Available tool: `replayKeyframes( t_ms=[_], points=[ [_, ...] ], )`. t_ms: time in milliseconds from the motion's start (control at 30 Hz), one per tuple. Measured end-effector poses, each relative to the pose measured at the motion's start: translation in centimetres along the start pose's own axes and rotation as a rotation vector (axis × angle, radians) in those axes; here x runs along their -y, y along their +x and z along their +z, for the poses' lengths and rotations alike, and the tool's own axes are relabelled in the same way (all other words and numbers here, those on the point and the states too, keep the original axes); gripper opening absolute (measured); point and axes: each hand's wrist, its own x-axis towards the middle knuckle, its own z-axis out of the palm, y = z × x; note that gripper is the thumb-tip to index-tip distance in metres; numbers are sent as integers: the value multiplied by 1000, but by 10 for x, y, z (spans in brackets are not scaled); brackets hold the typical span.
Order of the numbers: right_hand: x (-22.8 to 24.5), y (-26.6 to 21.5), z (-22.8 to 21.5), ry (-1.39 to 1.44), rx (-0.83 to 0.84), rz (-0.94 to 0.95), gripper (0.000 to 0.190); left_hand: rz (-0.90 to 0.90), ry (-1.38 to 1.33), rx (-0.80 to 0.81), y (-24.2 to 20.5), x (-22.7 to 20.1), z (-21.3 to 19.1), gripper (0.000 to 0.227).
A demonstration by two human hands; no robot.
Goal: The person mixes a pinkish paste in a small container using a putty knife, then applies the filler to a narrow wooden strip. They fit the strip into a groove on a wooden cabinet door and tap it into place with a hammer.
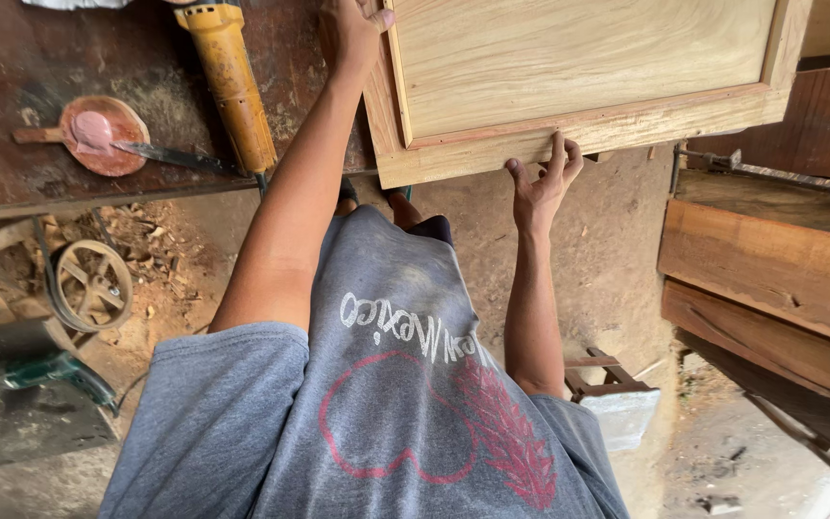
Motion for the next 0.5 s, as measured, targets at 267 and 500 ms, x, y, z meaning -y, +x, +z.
replayKeyframes(
  t_ms=[267, 500],
  points=[
    [4, 0, -2, 31, -40, -50, 91, 30, 79, 13, 5, 2, -8, 39],
    [2, -1, -4, 50, -47, -13, 89, 24, -24, 71, 7, 15, -4, 34]
  ],
)
